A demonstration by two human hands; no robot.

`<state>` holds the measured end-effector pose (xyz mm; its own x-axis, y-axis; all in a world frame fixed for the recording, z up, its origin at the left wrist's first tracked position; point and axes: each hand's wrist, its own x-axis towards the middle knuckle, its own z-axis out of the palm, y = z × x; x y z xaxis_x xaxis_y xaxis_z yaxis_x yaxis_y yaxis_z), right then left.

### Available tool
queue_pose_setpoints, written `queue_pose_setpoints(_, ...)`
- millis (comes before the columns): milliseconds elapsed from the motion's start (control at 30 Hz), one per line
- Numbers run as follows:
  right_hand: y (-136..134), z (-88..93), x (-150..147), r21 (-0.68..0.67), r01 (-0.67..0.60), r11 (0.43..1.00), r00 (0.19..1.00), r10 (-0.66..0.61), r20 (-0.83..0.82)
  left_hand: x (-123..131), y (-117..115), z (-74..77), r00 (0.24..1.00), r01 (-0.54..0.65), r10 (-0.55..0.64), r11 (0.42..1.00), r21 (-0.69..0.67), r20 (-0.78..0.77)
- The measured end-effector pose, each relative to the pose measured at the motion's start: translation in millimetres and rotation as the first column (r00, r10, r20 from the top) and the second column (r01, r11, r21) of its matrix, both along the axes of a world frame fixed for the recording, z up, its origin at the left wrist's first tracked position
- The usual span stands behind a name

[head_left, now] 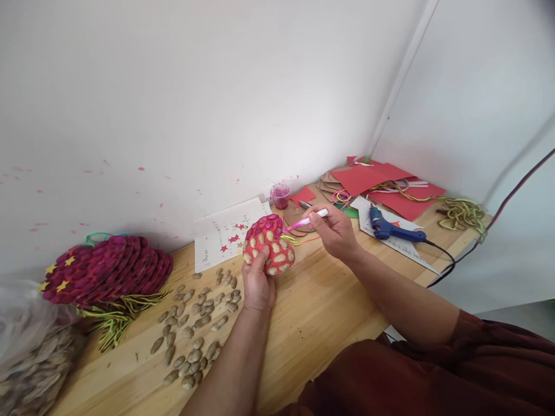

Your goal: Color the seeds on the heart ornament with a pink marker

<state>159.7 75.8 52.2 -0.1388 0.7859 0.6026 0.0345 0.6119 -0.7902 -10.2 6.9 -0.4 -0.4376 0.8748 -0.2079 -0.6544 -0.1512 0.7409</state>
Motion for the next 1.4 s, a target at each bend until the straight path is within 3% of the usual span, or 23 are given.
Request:
queue_pose_setpoints(200,-1.4,2.3,0.1,0.002,-0.047,0.999,0.999,0.047,0.025,1.3,-0.8,2.5,1.000,-0.005,0.005,1.000,0.014,0.010)
queue_pose_setpoints(400,-0.4,0.8,0.6,-0.004,0.025,1.000,1.000,-0.025,0.013,1.3,-1.5,2.5,1.000,0.000,0.000,1.000,-0.004,0.012)
queue_pose_setpoints(600,-1.0,1.1,0.2,-0.008,-0.021,1.000,1.000,0.022,0.019,1.5,-0.6,1.6,1.000,-0.010,0.010,1.000,0.017,0.002)
queue_pose_setpoints(1400,-0.6,-0.5,-1.1,-0.033,-0.002,0.999,1.000,0.001,-0.017,2.4,-2.5,4.7,1.000,0.015,-0.015,1.000,0.013,-0.006)
